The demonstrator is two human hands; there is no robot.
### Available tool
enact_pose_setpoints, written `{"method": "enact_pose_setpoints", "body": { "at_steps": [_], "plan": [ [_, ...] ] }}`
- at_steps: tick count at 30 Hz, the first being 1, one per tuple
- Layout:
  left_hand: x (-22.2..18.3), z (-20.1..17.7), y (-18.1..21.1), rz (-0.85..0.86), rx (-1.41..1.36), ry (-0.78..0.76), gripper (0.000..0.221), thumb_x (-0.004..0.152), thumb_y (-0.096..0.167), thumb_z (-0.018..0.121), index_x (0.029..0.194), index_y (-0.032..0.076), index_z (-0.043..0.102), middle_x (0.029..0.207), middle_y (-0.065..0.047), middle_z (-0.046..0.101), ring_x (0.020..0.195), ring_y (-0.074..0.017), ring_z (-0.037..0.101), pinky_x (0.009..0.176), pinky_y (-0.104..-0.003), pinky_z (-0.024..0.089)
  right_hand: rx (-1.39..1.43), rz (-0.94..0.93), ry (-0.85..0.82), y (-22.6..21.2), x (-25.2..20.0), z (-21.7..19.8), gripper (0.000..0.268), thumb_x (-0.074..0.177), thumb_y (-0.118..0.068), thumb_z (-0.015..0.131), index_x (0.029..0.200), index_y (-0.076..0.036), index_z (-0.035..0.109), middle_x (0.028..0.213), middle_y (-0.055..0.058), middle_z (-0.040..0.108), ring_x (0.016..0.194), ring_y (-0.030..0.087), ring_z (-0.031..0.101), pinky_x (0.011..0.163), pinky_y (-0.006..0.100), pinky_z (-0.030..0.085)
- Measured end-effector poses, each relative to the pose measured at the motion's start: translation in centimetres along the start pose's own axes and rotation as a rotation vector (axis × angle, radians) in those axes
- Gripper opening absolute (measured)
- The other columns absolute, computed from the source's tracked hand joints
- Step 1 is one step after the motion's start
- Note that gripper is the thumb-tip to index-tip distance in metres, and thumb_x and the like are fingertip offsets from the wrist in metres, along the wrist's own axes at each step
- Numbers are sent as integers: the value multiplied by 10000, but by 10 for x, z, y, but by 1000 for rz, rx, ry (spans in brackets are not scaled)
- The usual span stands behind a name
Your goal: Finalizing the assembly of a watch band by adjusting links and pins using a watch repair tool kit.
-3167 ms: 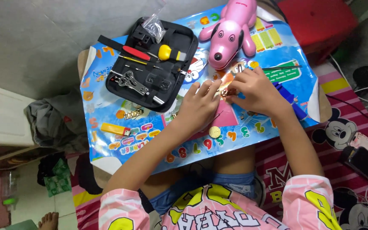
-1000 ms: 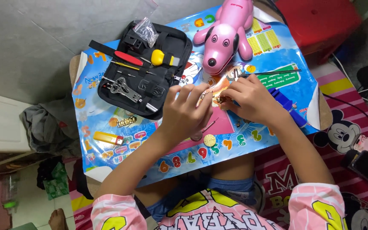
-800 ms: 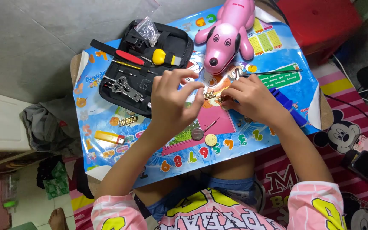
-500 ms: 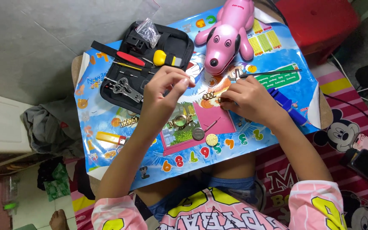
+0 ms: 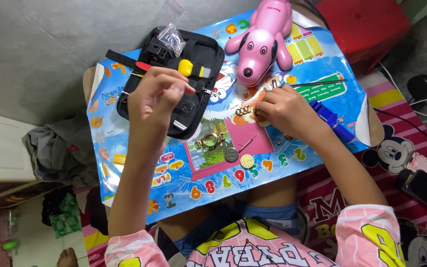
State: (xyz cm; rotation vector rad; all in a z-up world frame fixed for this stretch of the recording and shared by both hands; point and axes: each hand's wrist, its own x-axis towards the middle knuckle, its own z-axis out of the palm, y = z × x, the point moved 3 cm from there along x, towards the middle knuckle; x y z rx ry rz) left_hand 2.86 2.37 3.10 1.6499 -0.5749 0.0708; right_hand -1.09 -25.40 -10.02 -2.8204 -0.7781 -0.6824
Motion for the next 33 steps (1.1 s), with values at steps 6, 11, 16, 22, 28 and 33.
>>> {"method": "enact_pose_setpoints", "body": {
  "at_steps": [6,11,16,22,28,33],
  "plan": [
    [5,26,-45,157,223,-135,190,996,233,642,893,137,769,1016,-42,673,971,-231,649,862,-335,476,-3,26,7,-3,10,-3,116,945,-269,806,933,-154,809,839,32,760,819,176,716,726,302,520],
    [-13,76,-90,492,762,-260,86,892,265,715,872,192,756,975,13,656,890,-223,650,762,-382,475,20,18,2,-6,12,-3,62,931,-202,808,932,-140,800,862,29,761,852,183,710,734,309,507],
    [-17,96,-139,716,973,-260,95,885,254,653,950,192,679,919,-2,598,811,-227,598,696,-364,419,21,14,-9,-4,12,2,71,930,-211,815,948,-143,806,876,37,765,850,183,709,728,309,507],
    [-16,95,-136,687,942,-251,151,944,309,612,974,185,692,873,-12,605,786,-234,610,684,-363,430,94,34,-52,-5,15,-2,110,927,-208,804,993,-120,811,912,62,773,867,191,711,732,309,508],
    [-17,97,-140,596,843,-283,162,946,302,631,963,172,726,857,-13,613,783,-236,625,678,-362,442,220,95,-85,-11,22,-19,127,931,-147,788,1024,-64,813,935,120,783,893,235,729,761,330,533],
    [-16,96,-133,587,837,-281,159,949,301,627,950,177,728,845,-7,616,776,-231,625,672,-358,442,212,93,-65,-6,19,-13,97,947,-124,767,1015,-73,812,928,99,780,898,230,726,761,321,529]
  ]
}}
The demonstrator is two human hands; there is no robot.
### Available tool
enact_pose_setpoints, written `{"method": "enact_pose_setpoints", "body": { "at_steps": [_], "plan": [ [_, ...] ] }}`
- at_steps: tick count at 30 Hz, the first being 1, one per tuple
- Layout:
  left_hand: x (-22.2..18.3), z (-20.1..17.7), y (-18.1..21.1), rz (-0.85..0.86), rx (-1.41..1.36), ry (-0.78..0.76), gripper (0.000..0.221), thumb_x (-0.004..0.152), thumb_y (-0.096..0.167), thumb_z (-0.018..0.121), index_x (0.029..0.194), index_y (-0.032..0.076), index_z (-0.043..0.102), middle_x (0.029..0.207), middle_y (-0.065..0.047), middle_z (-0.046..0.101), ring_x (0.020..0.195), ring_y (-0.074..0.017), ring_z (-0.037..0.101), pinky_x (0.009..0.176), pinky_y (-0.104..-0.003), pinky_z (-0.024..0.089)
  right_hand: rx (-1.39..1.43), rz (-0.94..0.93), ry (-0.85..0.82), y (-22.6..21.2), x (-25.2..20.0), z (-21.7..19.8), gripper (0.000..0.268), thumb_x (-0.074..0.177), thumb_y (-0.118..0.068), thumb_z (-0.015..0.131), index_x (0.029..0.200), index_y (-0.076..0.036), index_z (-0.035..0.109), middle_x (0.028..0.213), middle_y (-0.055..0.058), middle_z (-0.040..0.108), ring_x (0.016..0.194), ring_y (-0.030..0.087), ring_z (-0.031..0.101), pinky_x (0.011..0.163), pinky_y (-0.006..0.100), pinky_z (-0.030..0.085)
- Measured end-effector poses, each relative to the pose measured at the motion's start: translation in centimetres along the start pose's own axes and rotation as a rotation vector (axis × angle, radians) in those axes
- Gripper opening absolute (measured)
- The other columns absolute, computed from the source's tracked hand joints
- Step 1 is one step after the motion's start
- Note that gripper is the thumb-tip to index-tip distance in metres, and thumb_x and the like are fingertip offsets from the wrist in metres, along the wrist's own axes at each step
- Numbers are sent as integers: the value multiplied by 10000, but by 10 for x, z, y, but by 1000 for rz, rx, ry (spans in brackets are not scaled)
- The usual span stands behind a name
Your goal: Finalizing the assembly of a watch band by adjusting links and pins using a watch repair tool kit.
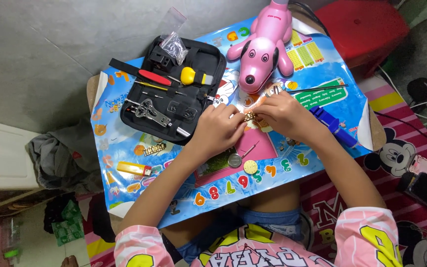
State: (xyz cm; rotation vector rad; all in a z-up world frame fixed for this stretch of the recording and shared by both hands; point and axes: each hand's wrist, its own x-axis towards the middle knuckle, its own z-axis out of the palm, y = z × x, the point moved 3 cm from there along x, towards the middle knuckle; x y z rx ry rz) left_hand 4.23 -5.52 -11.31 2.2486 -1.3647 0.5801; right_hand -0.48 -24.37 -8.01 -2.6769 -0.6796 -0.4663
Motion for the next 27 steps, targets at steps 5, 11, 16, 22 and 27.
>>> {"method": "enact_pose_setpoints", "body": {
  "at_steps": [5,11,16,22,27],
  "plan": [
    [1,1,1,38,54,-16,171,919,305,656,1038,195,711,976,1,621,886,-227,610,695,-359,441,15,-10,13,8,-5,8,79,931,-129,787,998,-91,805,924,69,770,912,216,718,762,323,519],
    [4,-9,10,72,65,-43,323,907,297,694,1209,183,688,1168,-42,611,1037,-270,587,765,-383,423,-49,-3,30,15,-12,8,67,927,-138,792,977,-94,782,916,51,746,916,219,708,751,316,511],
    [1,3,9,80,84,-21,332,913,298,690,1229,195,695,1252,-71,595,1101,-285,567,808,-396,409,-78,12,28,18,-16,8,101,900,-189,833,953,-122,780,895,29,727,883,184,689,738,315,490],
    [2,2,13,93,119,33,338,886,234,661,1220,197,691,1293,-70,582,1122,-277,550,827,-386,400,-42,46,28,13,-14,3,118,875,-182,847,917,-115,760,842,20,704,846,197,681,710,327,485],
    [2,0,16,80,117,3,394,882,242,655,1272,195,692,1374,-83,560,1175,-283,512,896,-397,401,-36,65,23,13,-16,3,115,879,-183,839,908,-121,746,812,13,682,821,202,673,708,340,490]
  ]
}}
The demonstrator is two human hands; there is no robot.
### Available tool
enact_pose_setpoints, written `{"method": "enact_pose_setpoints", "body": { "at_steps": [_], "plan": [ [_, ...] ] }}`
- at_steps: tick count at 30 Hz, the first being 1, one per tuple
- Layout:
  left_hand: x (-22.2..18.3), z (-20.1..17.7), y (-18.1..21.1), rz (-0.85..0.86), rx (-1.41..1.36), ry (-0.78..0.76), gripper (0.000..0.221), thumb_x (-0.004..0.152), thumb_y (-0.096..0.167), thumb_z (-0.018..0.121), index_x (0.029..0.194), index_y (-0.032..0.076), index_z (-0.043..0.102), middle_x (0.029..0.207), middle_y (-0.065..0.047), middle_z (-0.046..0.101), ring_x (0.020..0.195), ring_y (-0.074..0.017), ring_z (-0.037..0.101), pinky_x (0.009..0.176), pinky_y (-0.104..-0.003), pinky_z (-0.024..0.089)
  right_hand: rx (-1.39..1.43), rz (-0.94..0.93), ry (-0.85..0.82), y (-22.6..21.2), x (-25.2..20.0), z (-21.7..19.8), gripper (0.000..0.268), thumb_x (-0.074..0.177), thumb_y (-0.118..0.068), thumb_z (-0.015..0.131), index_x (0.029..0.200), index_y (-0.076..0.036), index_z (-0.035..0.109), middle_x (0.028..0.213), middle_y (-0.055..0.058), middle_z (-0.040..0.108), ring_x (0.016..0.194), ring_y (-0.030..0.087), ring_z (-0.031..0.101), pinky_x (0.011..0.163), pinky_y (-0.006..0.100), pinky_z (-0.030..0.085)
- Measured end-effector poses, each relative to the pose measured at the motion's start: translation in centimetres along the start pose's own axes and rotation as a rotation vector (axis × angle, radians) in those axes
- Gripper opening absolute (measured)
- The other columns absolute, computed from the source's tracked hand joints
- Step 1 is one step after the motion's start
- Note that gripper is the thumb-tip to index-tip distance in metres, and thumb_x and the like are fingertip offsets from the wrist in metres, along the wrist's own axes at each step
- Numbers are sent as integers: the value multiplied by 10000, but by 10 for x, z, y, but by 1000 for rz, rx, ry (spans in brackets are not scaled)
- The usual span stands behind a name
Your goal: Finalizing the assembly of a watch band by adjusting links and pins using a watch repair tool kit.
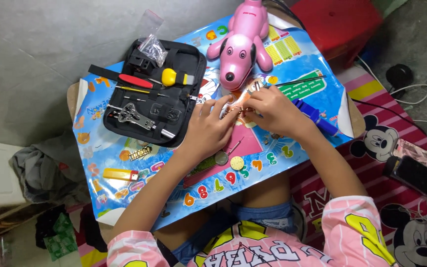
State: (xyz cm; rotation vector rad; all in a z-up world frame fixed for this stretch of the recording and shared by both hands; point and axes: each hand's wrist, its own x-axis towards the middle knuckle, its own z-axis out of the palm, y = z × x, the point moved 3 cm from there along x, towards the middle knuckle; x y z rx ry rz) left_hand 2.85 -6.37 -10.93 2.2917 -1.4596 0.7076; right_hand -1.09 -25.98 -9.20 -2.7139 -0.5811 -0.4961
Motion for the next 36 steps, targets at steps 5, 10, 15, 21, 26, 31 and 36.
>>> {"method": "enact_pose_setpoints", "body": {
  "at_steps": [5,10,15,21,26,31,36],
  "plan": [
    [1,3,4,-24,-9,-34,360,889,206,642,1241,186,715,1397,-105,549,1190,-294,490,909,-408,391,50,25,8,-3,-7,-7,97,891,-158,825,919,-118,741,806,7,677,818,193,669,713,332,481],
    [0,6,5,-43,-16,-56,362,907,202,646,1262,183,714,1419,-119,537,1216,-302,479,927,-421,390,42,14,11,1,-13,-3,120,891,-181,836,944,-117,750,807,18,673,828,204,671,715,334,487],
    [2,7,6,-47,-13,-58,369,932,257,639,1292,200,699,1410,-102,537,1205,-285,477,929,-415,386,8,23,26,4,-14,3,98,906,-185,825,948,-130,756,801,11,673,806,187,663,709,327,482],
    [9,-10,3,-47,31,1,332,990,368,600,1285,239,685,1345,-72,570,1166,-277,495,902,-411,389,-168,-55,107,6,-15,9,46,944,-162,765,984,-139,760,809,18,663,783,189,645,679,325,472],
    [21,-70,14,47,109,54,260,912,325,715,1138,198,736,1153,-44,659,1052,-240,586,868,-406,398,-341,-149,271,-2,-14,0,25,944,-174,735,968,-174,731,837,-10,635,792,166,617,706,327,427],
    [0,-142,23,77,210,8,245,900,325,701,1114,214,746,972,8,687,938,-196,657,868,-399,431,-408,-219,416,0,-14,-7,91,931,-97,703,964,-179,721,862,-7,617,813,186,623,724,343,422],
    [-66,-164,18,-70,344,-11,250,924,318,683,1153,245,752,944,43,671,923,-169,650,895,-369,449,-445,-235,557,-38,-18,-25,129,943,-87,688,935,-216,691,870,-57,585,790,155,600,738,323,408]
  ]
}}
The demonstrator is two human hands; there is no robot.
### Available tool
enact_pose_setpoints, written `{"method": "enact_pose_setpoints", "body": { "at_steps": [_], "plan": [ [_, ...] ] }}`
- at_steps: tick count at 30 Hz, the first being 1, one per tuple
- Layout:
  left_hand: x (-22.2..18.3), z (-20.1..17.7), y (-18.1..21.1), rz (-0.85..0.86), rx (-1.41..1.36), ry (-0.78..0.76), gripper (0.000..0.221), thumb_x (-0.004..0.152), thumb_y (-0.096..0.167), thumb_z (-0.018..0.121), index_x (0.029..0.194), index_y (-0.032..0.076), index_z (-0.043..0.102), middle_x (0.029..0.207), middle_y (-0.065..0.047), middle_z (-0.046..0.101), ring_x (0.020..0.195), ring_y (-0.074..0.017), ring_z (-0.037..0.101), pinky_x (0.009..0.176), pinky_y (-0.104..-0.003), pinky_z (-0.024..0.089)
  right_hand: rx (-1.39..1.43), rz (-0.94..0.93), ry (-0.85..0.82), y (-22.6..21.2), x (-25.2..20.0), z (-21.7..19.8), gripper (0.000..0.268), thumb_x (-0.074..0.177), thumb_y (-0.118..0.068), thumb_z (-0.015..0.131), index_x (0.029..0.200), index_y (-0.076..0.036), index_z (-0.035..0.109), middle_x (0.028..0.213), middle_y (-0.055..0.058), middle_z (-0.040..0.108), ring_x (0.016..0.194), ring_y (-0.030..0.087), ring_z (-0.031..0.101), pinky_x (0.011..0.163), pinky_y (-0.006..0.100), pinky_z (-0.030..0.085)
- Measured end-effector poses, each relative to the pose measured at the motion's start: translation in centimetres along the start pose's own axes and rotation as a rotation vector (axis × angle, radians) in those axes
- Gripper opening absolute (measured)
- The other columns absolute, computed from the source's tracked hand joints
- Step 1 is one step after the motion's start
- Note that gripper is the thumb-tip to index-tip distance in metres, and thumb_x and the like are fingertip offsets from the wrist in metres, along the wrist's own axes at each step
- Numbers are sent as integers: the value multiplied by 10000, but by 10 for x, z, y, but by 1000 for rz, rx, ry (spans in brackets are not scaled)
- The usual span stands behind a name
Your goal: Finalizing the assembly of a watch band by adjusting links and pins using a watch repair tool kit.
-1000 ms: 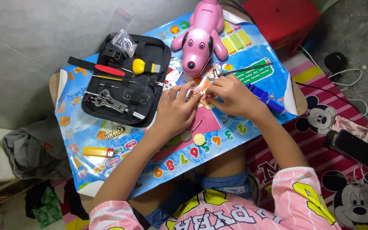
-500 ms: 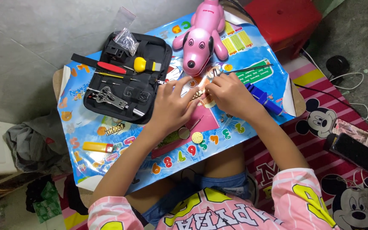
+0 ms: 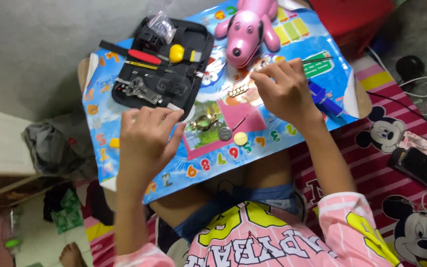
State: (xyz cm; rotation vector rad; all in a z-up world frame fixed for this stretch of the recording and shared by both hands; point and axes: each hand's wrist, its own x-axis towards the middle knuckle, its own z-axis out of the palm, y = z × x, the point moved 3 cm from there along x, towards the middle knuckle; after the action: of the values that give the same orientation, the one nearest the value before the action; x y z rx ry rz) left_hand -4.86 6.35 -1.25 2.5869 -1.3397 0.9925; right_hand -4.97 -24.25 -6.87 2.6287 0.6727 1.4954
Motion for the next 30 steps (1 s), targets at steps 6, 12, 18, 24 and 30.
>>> {"method": "enact_pose_setpoints", "body": {
  "at_steps": [6,12,18,24,30],
  "plan": [
    [-45,31,33,-310,-243,-70,240,972,259,690,1187,163,736,1098,-51,682,1029,-244,632,864,-409,433,230,186,-139,-92,6,-1,140,940,-151,780,1073,-125,748,966,52,655,894,244,665,735,370,442],
    [-35,74,77,-552,38,-51,371,939,71,610,1295,151,682,1142,-27,644,1021,-205,585,827,-366,377,81,351,-262,-160,6,30,286,923,-235,732,1192,-152,680,1081,60,603,961,245,606,729,370,391],
    [-53,72,67,-633,-42,-160,508,875,16,733,1352,172,650,1213,-48,621,1016,-204,552,842,-403,364,268,520,-363,-159,9,23,239,894,-133,794,1128,-119,753,1059,99,597,975,279,613,766,407,417],
    [-53,63,52,-728,-126,-107,373,925,134,735,1296,158,701,1215,-35,641,961,-192,566,784,-374,375,233,466,-371,-158,-2,36,328,873,-209,799,1192,-183,728,1073,40,570,903,229,561,723,396,391],
    [-51,86,57,-745,18,-185,198,950,319,737,1124,224,742,1071,4,602,961,-189,531,815,-393,360,264,457,-408,-158,-1,30,292,939,-229,753,1227,-197,715,1105,22,590,931,190,569,771,363,382]
  ]
}}
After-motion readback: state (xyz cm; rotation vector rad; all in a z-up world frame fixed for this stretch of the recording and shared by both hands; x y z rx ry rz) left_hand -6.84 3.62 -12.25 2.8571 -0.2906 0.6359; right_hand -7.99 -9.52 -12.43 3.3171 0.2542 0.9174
